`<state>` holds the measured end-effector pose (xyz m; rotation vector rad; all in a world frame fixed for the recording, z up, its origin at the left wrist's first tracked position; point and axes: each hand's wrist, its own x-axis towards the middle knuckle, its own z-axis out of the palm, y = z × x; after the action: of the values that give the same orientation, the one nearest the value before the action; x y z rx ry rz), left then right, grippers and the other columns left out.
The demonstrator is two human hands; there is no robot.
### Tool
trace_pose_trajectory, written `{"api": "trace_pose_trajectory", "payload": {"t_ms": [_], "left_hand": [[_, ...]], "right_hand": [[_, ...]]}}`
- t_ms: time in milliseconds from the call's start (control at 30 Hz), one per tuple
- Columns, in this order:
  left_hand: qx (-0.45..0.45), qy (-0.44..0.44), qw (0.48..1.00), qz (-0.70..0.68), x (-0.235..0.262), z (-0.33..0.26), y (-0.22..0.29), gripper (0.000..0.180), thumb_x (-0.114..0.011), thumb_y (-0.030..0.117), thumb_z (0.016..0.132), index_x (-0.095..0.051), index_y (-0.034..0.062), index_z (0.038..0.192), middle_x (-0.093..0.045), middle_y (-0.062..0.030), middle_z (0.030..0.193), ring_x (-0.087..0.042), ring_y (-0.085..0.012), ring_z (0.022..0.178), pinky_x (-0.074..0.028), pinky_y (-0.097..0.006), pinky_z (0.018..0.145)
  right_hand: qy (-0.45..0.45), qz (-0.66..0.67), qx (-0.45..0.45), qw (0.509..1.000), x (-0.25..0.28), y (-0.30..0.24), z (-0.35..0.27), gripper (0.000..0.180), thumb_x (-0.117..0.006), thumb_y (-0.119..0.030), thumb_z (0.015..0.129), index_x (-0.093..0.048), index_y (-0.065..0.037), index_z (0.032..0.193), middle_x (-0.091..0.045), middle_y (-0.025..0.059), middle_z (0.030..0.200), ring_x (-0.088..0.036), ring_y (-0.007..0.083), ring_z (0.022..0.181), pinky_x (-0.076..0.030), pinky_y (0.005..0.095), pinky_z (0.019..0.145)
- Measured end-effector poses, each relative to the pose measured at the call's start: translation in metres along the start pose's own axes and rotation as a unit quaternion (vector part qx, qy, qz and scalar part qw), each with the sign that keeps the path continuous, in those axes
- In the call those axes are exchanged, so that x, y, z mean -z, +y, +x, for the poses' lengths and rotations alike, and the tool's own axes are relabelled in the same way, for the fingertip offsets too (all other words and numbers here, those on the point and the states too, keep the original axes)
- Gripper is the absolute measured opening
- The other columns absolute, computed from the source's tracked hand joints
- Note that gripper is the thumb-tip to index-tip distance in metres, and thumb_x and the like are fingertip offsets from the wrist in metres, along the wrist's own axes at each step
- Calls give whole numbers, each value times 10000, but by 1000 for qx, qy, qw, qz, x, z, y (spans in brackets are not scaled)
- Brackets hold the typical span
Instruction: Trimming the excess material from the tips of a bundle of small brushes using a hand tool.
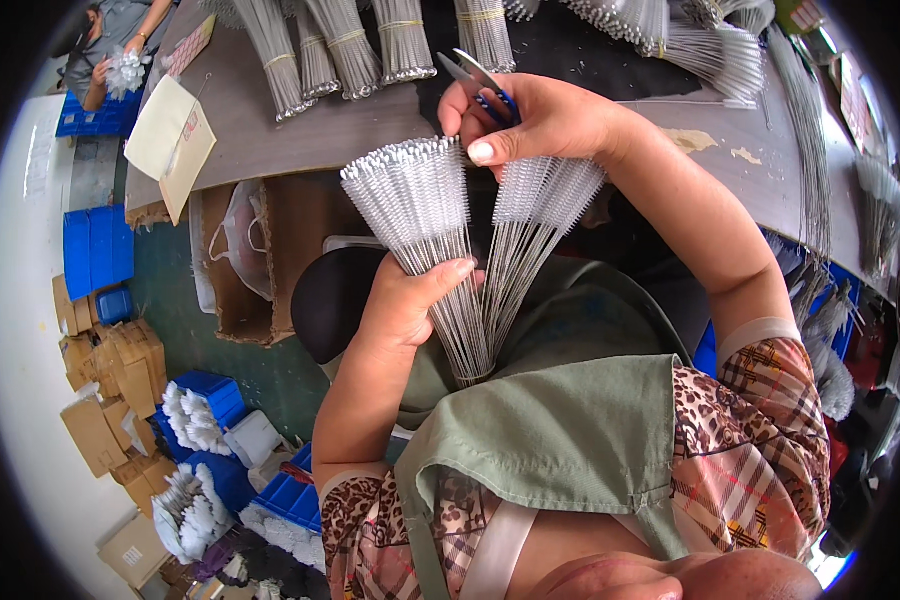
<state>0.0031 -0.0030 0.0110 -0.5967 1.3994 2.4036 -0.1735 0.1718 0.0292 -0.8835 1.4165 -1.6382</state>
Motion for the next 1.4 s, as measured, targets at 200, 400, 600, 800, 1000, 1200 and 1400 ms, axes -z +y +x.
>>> {"api": "trace_pose_trajectory", "payload": {"t_ms": [200, 400, 600, 800, 1000, 1200, 1400], "left_hand": [[-11, 11, 1000, -9, -4, -1, 1, 267, -657, 32, 763, -569, -25, 1009, -622, -109, 885, -628, -210, 767, -553, -366, 711], [-8, -12, 1000, -6, -1, -1, 0, 251, -622, 20, 784, -566, -34, 1024, -635, -130, 888, -641, -233, 755, -553, -367, 709], [-13, -17, 1000, -12, -2, -1, -1, 237, -603, 16, 795, -567, -40, 1023, -637, -136, 885, -646, -241, 755, -550, -347, 677], [-21, -29, 999, 0, -3, 0, 0, 224, -614, 19, 787, -576, -32, 1001, -635, -114, 873, -637, -216, 752, -539, -324, 682], [-21, -19, 1000, 3, -3, 2, -2, 228, -629, 8, 762, -584, -2, 985, -622, -79, 859, -608, -155, 745, -514, -289, 701], [-12, -11, 1000, 12, 1, 1, -3, 247, -636, 5, 754, -577, -3, 993, -608, -74, 883, -598, -156, 770, -506, -293, 727], [11, -17, 1000, 10, 3, 2, -2, 271, -643, 14, 750, -567, -13, 1008, -606, -82, 877, -604, -170, 721, -524, -298, 675]], "right_hand": [[-6, 20, -8, 1000, 0, -1, 0, 272, -710, -224, 798, -582, -35, 946, -573, -1, 724, -548, 81, 677, -459, 226, 656], [-13, 32, -18, 999, 3, 2, 0, 225, -711, -205, 799, -562, -47, 859, -561, -9, 686, -549, 78, 662, -444, 221, 646], [14, 6, -19, 1000, 1, -3, -1, 217, -725, -107, 769, -517, -55, 802, -541, -25, 712, -515, 61, 680, -419, 201, 634], [-45, 34, -25, 998, 7, -2, -2, 294, -760, -230, 739, -523, -56, 750, -550, -9, 732, -548, 83, 739, -453, 251, 675], [-3, 39, -17, 999, 0, -4, -2, 257, -706, -207, 800, -567, -22, 913, -596, 26, 739, -621, 133, 750, -480, 263, 744], [-12, 0, -36, 999, 2, -4, -2, 292, -689, -148, 804, -546, -15, 1021, -568, 16, 704, -596, 101, 668, -501, 254, 653], [12, -9, -37, 999, -2, -5, -3, 302, -677, -79, 803, -520, -28, 1056, -549, 8, 720, -582, 93, 662, -513, 239, 637]]}}
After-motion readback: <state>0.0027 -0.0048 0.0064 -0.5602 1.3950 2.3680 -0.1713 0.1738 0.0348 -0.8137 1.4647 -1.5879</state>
